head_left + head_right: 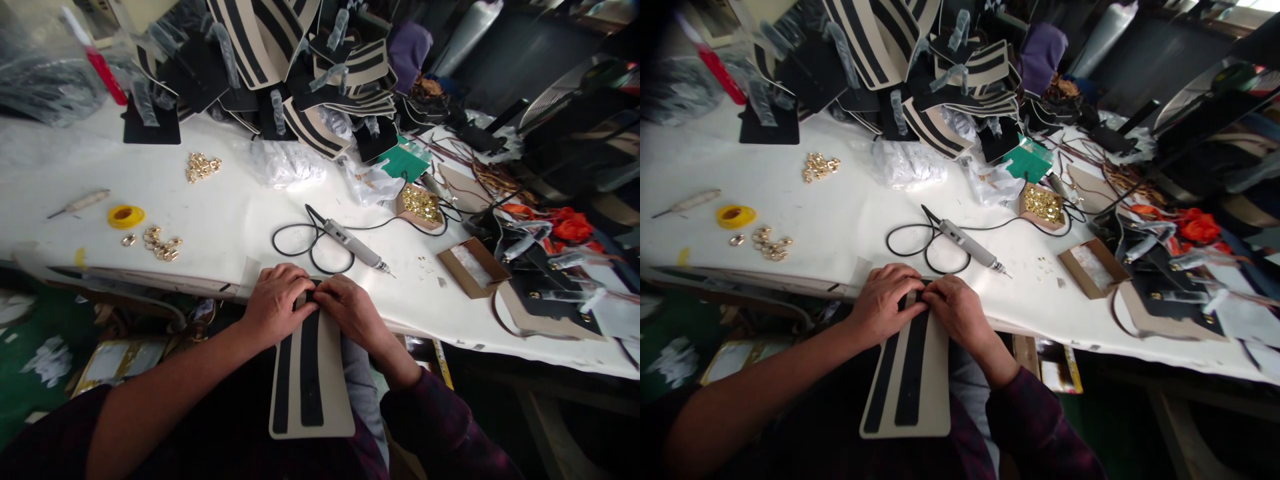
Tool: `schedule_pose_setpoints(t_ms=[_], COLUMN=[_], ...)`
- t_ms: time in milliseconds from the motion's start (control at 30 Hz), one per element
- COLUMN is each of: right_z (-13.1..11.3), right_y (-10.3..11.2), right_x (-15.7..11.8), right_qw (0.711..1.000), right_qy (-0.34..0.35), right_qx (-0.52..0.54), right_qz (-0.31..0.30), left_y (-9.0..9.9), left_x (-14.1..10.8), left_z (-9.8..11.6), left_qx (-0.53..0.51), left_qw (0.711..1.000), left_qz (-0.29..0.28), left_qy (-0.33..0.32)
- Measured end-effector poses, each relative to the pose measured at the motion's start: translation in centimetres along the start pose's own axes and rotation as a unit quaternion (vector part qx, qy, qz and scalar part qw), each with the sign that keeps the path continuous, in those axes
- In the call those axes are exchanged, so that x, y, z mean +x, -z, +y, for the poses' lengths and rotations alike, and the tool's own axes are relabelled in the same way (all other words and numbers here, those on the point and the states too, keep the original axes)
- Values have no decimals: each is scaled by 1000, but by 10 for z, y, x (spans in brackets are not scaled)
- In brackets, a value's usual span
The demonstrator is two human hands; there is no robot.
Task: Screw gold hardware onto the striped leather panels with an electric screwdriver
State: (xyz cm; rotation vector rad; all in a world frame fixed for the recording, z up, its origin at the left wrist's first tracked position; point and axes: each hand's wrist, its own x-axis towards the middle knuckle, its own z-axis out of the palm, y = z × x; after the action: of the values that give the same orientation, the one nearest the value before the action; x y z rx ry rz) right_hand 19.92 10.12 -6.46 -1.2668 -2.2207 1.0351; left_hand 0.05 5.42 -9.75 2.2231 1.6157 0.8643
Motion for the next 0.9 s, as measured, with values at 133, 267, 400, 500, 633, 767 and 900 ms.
schedule_pose_setpoints(t_ms=[133, 267, 400, 500, 633, 767, 900], right_z=[-5, -12, -17, -17, -9, -1, 3], right_y=[-2, 0, 1, 2, 6, 14, 19], right_x=[2, 6, 9, 10, 15, 28, 44], right_qw=[999, 995, 987, 985, 982, 978, 971], right_qy=[-34, -96, -149, -164, -186, -185, -183], right_qx=[-14, -37, -52, -44, -23, -2, -3], right_qz=[0, -9, -23, -21, -32, -93, -154], left_y=[0, 0, 1, 1, 1, 2, 2], left_x=[1, 1, 1, 0, 0, 1, 1], left_z=[1, 1, 1, 0, 0, 0, 0], left_qx=[-1, -3, -5, -6, -1, -2, -11], left_qw=[1000, 1000, 1000, 1000, 1000, 1000, 1000], left_qz=[-1, 1, -1, -3, -7, -11, -13], left_qy=[2, 4, 7, 8, 4, 4, 7])
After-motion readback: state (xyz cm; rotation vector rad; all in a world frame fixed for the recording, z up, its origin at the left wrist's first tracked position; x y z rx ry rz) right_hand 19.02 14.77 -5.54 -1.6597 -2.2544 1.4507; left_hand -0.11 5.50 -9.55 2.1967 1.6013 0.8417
